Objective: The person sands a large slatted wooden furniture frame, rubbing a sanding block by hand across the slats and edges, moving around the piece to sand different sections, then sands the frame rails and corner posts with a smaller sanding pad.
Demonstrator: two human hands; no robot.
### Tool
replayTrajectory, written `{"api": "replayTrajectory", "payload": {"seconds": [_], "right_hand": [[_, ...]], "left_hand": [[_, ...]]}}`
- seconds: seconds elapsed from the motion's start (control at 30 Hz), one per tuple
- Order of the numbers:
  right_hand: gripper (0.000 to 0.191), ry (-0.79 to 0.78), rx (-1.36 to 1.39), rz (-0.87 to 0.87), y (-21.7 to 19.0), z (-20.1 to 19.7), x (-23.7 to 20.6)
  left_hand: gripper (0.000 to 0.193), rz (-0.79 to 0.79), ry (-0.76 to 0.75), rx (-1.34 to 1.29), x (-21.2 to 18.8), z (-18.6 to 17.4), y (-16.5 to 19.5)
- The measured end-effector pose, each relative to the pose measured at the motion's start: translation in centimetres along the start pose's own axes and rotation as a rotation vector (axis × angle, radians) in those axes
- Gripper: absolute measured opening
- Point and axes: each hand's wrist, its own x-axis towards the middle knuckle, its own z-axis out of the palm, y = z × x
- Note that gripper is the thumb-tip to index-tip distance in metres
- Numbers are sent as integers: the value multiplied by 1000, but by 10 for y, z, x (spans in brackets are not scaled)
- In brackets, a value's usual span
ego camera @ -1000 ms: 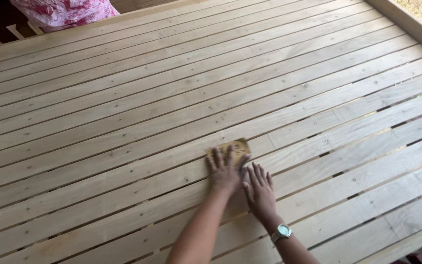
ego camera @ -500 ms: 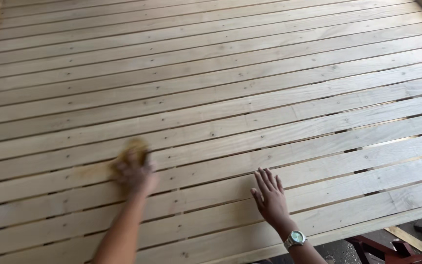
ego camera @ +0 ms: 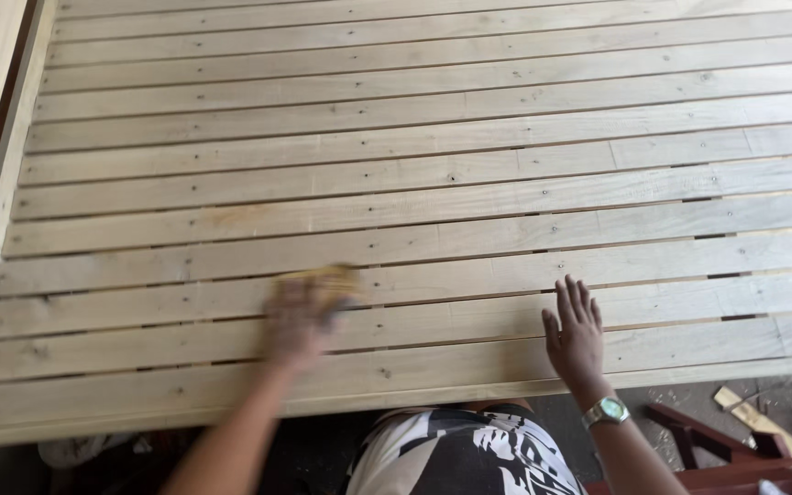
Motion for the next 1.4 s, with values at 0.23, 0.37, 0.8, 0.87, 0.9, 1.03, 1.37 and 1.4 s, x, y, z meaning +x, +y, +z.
{"api": "replayTrajectory", "payload": {"seconds": [0.23,0.37,0.8,0.87,0.9,1.03,1.37,1.4], "right_hand": [[59,-38,206,-56,3,1,-11],[59,-71,197,-186,23,-20,-23],[54,-75,277,-316,94,-50,-3],[54,-109,289,-393,90,-46,-1],[54,-107,308,-447,88,-44,-1],[56,-73,396,-585,78,-37,-2],[56,-56,139,-456,111,-61,15],[55,-35,180,-403,117,-65,18]], "left_hand": [[74,-176,-439,-101,-28,-28,-25],[64,388,-427,-181,14,-54,178],[61,363,-241,-384,-28,-36,266],[62,108,-259,-275,-62,-39,190],[61,83,-217,-266,-76,-42,153],[47,64,-318,-37,-102,-50,112],[66,508,-363,-355,30,-14,454],[65,545,-358,-374,39,-9,470]]}}
